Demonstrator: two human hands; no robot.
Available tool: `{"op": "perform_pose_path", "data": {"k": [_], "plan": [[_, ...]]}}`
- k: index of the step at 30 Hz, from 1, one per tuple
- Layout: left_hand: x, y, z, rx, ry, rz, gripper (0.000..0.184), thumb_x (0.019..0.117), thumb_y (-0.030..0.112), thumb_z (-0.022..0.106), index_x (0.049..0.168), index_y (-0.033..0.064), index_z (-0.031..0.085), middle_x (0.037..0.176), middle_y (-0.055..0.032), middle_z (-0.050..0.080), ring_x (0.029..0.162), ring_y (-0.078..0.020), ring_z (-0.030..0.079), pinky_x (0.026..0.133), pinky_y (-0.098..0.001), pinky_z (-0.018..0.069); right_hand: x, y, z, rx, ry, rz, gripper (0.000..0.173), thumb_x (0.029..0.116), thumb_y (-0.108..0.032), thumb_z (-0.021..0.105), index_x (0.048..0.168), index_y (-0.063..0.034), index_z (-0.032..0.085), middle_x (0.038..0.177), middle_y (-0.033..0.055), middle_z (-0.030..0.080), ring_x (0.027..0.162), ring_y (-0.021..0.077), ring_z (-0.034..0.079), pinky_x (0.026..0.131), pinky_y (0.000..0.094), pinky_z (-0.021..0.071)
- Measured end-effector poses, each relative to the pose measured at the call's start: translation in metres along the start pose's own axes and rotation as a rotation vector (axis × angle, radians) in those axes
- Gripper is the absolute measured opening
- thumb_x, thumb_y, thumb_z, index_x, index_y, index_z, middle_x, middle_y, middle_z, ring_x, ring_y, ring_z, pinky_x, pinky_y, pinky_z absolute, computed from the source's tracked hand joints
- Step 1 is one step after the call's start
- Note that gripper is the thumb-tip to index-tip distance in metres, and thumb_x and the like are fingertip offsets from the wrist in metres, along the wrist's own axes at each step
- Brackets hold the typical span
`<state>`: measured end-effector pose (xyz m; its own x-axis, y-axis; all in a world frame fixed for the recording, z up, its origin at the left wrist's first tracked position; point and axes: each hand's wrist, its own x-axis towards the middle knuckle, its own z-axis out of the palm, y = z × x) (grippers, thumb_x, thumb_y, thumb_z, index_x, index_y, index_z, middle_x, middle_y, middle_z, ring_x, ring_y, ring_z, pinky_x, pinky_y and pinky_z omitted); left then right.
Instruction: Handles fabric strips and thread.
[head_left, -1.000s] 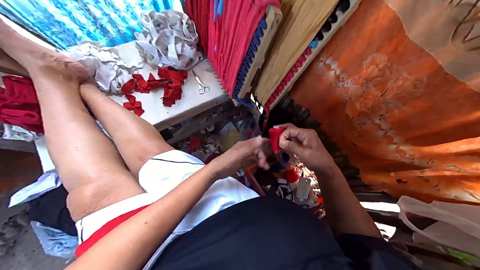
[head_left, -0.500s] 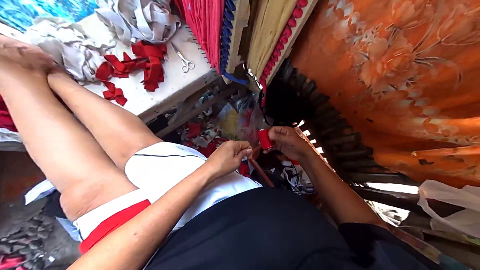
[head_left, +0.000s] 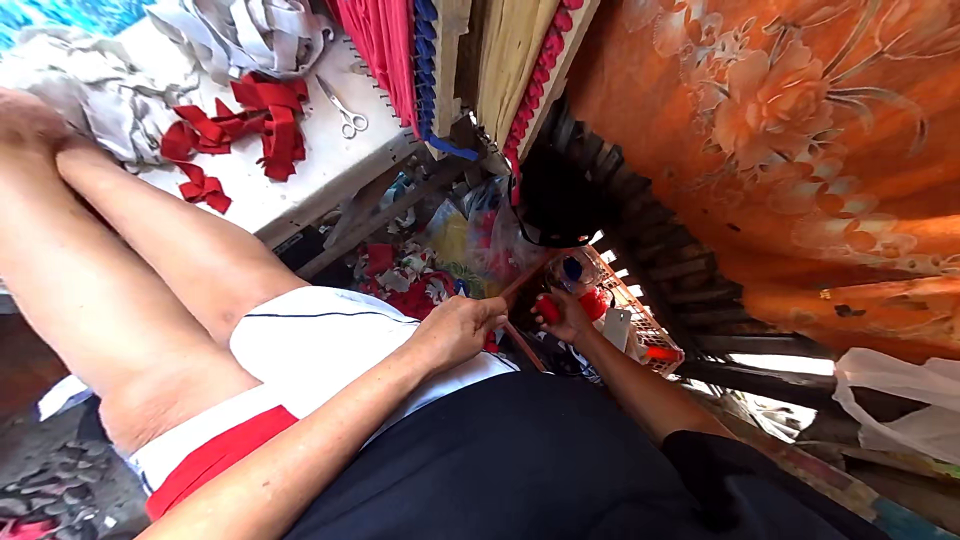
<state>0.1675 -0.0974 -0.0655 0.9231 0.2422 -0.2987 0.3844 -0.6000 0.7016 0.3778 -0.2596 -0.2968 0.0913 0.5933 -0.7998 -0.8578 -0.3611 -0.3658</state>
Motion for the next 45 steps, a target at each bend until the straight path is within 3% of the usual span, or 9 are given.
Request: {"op": "perform_pose_path", "data": {"k": [12,17,22,26,29,32,35,41,45], "plan": [[0.020,-0.027,0.002,0.239,-0.190,-0.298,0.027,0.1057,0.023,0.052,0.118,0.0103,0.071,0.103,-0.0211,0.071,0.104,-0.0422,0.068,0.090,-0.0651,0.0501,0.036,0.013,-0.001,0.042,0.405,-0.075,0.037,0.1053,-0.020,0.052,0.137,0.0002,0.049,0.107,0.0191,0.060,0.079,0.0252,0.064,0.068,0.0380,0.0582],[0.024,-0.028,0.000,0.281,-0.224,-0.352,0.026,0.1048,0.020,0.053,0.122,0.0119,0.070,0.111,-0.0186,0.072,0.110,-0.0397,0.067,0.095,-0.0625,0.0498,0.047,0.008,-0.005,-0.083,0.353,-0.127,0.048,0.1098,-0.028,0.045,0.150,-0.0023,0.042,0.142,0.0237,0.053,0.114,0.0314,0.063,0.092,0.0449,0.0539],[0.022,-0.056,0.002,0.051,-0.059,-0.296,0.025,0.1068,0.019,0.051,0.113,0.0060,0.072,0.100,-0.0172,0.072,0.098,-0.0344,0.069,0.090,-0.0595,0.0511,0.049,0.007,-0.014,-0.272,0.361,-0.097,0.049,0.1077,-0.026,0.048,0.148,-0.0004,0.043,0.140,0.0249,0.054,0.116,0.0334,0.061,0.096,0.0479,0.0515],[0.017,-0.075,-0.002,-0.396,0.178,-0.277,0.023,0.1068,0.012,0.049,0.093,0.0039,0.066,0.068,-0.0004,0.054,0.056,-0.0096,0.047,0.055,-0.0293,0.0416,0.033,-0.002,-0.005,-0.475,0.376,-0.020,0.047,0.1075,-0.027,0.048,0.146,0.0006,0.047,0.134,0.0247,0.059,0.110,0.0337,0.065,0.093,0.0480,0.0535],[0.001,-0.068,-0.020,-0.503,0.252,-0.299,0.025,0.1076,0.013,0.048,0.091,0.0041,0.065,0.065,0.0019,0.051,0.051,-0.0066,0.043,0.050,-0.0249,0.0382,0.012,-0.020,0.031,-0.778,0.388,0.016,0.044,0.1071,-0.026,0.049,0.142,-0.0006,0.051,0.125,0.0211,0.064,0.100,0.0295,0.067,0.087,0.0459,0.0551],[-0.031,-0.058,-0.052,-0.234,0.253,-0.351,0.027,0.1079,0.019,0.049,0.101,0.0024,0.069,0.085,-0.0110,0.065,0.079,-0.0238,0.062,0.077,-0.0480,0.0513,-0.006,-0.041,0.083,-1.049,0.303,-0.153,0.041,0.1081,-0.028,0.050,0.137,-0.0001,0.057,0.115,0.0190,0.068,0.091,0.0265,0.069,0.083,0.0442,0.0567],[-0.065,-0.053,-0.080,-0.099,0.291,-0.420,0.028,0.1080,0.020,0.047,0.105,0.0018,0.068,0.093,-0.0174,0.067,0.092,-0.0337,0.065,0.085,-0.0579,0.0488,-0.009,-0.065,0.143,-1.223,0.172,-0.447,0.034,0.1059,-0.023,0.053,0.121,0.0045,0.066,0.107,0.0198,0.070,0.089,0.0266,0.071,0.084,0.0451,0.0590],[-0.097,-0.092,-0.090,-0.481,0.397,-0.349,0.024,0.1077,0.014,0.048,0.092,0.0046,0.065,0.067,0.0038,0.047,0.054,-0.0051,0.040,0.054,-0.0247,0.0363,0.014,-0.090,0.296,-1.408,-0.089,-0.828,0.027,0.1029,-0.016,0.053,0.110,0.0036,0.070,0.096,0.0148,0.071,0.086,0.0199,0.069,0.084,0.0381,0.0571],[-0.099,-0.096,-0.081,-0.409,0.357,-0.372,0.026,0.1076,0.017,0.047,0.094,0.0051,0.066,0.075,-0.0040,0.055,0.068,-0.0155,0.052,0.067,-0.0383,0.0441,0.041,-0.093,0.389,-1.551,0.036,-1.039,0.025,0.1029,-0.010,0.054,0.114,0.0046,0.071,0.112,0.0229,0.071,0.108,0.0354,0.068,0.098,0.0531,0.0528]]}}
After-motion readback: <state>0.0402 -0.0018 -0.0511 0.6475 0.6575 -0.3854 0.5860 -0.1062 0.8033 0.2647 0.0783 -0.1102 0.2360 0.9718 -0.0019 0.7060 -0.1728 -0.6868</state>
